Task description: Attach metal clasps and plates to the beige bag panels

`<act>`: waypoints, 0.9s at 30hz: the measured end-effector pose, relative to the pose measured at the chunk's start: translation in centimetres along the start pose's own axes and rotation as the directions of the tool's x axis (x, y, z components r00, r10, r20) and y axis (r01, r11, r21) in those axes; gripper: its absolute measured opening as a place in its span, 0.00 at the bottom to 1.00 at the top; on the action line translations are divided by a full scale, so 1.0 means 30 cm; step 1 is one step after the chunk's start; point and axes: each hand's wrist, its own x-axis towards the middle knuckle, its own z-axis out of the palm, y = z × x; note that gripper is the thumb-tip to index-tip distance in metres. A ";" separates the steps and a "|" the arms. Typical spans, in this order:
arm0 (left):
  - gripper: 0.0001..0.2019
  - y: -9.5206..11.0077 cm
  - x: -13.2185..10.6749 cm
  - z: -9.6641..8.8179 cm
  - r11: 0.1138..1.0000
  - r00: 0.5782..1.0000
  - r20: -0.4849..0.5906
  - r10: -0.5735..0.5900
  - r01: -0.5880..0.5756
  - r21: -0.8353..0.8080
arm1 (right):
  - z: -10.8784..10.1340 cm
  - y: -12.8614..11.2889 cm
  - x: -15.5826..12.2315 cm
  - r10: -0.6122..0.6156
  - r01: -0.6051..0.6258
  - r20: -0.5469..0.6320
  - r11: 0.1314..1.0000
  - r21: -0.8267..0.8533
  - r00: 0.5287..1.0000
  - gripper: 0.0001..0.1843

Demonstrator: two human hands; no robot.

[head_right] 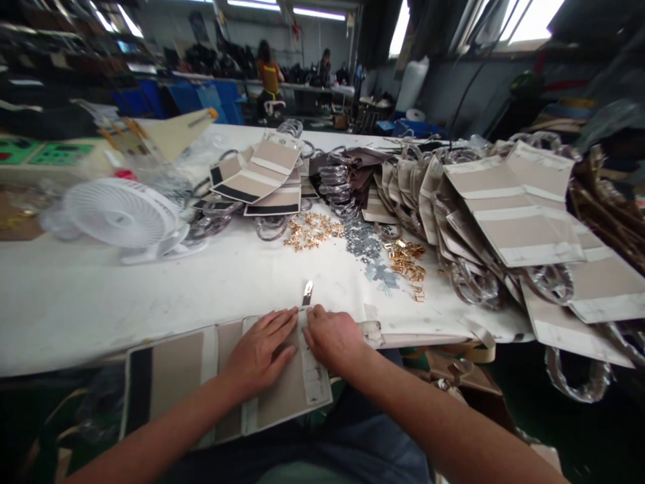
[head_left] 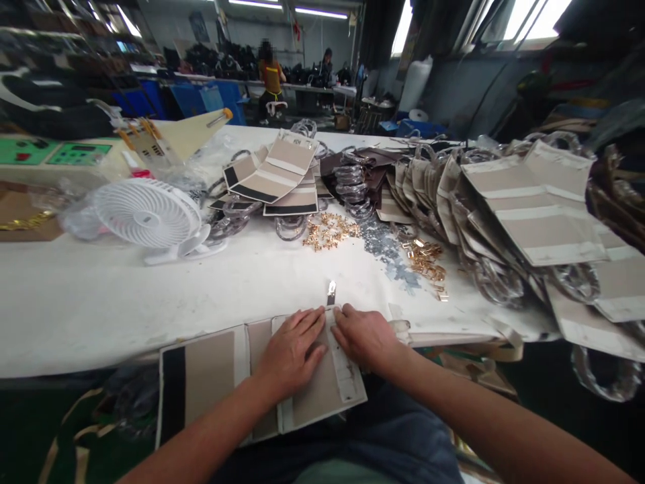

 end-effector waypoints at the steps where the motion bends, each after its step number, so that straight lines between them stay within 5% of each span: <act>1: 0.29 -0.002 0.000 0.000 1.000 1.000 -0.003 -0.003 0.003 -0.005 | -0.006 0.023 -0.005 0.009 -0.009 -0.022 1.000 0.021 1.000 0.22; 4: 0.29 -0.013 0.001 0.006 0.999 1.000 -0.006 -0.007 0.007 -0.035 | -0.018 0.172 -0.041 0.167 -0.153 -0.141 0.982 0.109 0.976 0.20; 6: 0.29 -0.020 0.001 0.013 0.998 1.000 -0.017 -0.011 0.010 -0.060 | -0.018 0.316 -0.074 0.380 -0.356 -0.218 0.923 0.144 0.899 0.20; 9: 0.28 -0.023 -0.001 0.020 0.996 0.998 -0.055 -0.028 0.023 -0.092 | -0.004 0.506 -0.116 0.608 -0.593 -0.163 0.794 0.133 0.777 0.20; 12: 0.29 -0.020 -0.002 0.018 0.993 0.996 -0.081 -0.046 0.036 -0.114 | 0.025 0.586 -0.130 0.684 -0.667 -0.092 0.727 0.161 0.724 0.20; 22: 0.28 -0.004 -0.003 0.010 0.984 0.993 -0.078 -0.085 0.071 -0.165 | 0.013 0.572 -0.100 0.620 -0.587 -0.089 0.772 0.242 0.779 0.14; 27: 0.28 0.004 -0.004 0.008 0.973 0.990 -0.097 -0.103 0.080 -0.215 | -0.080 0.375 -0.066 0.466 -0.399 0.023 0.730 0.555 0.885 0.16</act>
